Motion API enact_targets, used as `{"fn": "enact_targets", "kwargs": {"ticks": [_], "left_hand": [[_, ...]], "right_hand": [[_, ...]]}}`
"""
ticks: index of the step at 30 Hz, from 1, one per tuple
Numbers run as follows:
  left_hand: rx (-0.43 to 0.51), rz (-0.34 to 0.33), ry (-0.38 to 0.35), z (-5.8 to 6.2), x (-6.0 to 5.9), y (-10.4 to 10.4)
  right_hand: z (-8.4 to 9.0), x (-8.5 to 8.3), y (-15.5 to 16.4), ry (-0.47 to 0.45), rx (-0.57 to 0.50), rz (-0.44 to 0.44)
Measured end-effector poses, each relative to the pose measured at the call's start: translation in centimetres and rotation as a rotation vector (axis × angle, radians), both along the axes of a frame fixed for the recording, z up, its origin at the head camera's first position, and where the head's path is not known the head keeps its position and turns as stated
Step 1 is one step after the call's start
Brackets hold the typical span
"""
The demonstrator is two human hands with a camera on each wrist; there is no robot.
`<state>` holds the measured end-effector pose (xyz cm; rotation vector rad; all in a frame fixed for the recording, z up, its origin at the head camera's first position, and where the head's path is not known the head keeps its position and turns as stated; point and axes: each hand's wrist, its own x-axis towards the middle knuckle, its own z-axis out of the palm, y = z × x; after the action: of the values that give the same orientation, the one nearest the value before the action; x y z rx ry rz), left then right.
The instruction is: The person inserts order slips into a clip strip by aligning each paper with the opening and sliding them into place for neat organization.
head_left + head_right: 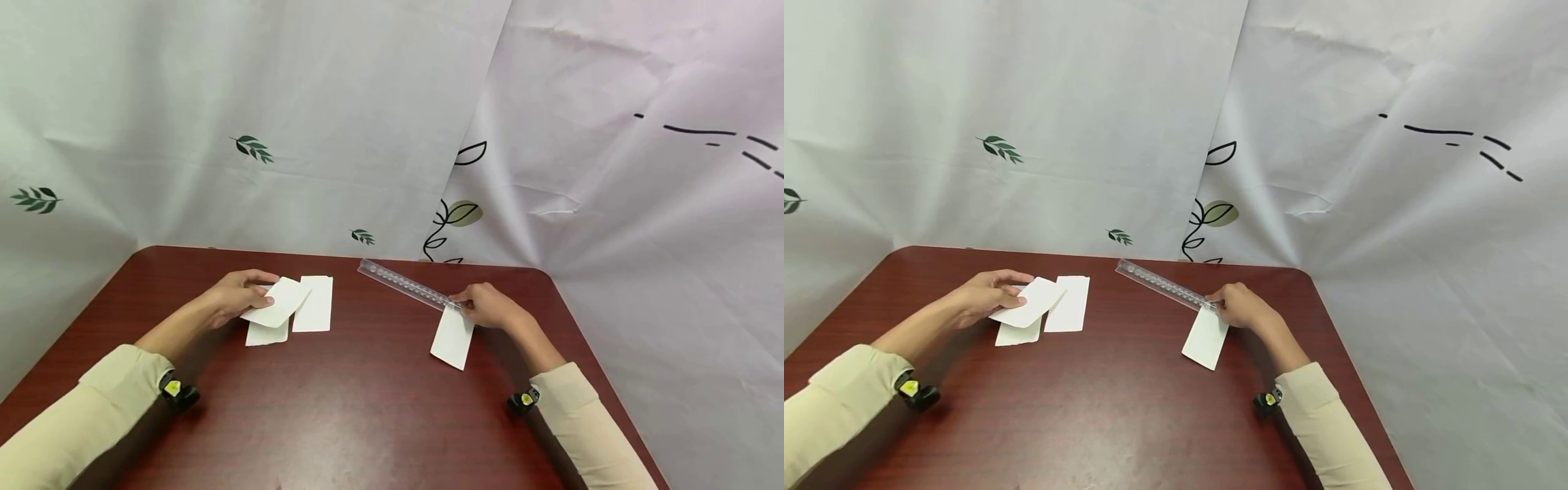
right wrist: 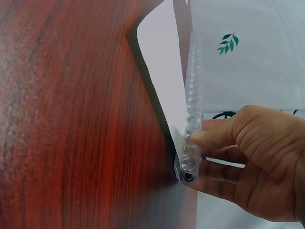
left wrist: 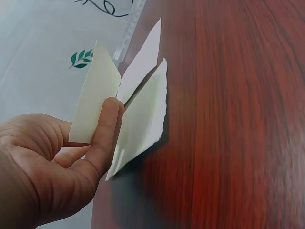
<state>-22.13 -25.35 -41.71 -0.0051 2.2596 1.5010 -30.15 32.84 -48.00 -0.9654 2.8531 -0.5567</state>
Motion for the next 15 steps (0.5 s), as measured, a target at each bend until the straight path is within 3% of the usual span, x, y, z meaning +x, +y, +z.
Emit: {"fn": "enact_targets", "kwargs": {"ticks": [9,15], "left_hand": [[0.01,0.014,-0.015,-0.3,-0.9,2.4],[0.002,0.016,0.013,-0.4,-1.4,3.7]], "right_hand": [[2.5,1.6,-1.4,-0.019,0.015,-0.004],[-1.5,-1.2,0.5,0.014,0.032,-0.044]]}}
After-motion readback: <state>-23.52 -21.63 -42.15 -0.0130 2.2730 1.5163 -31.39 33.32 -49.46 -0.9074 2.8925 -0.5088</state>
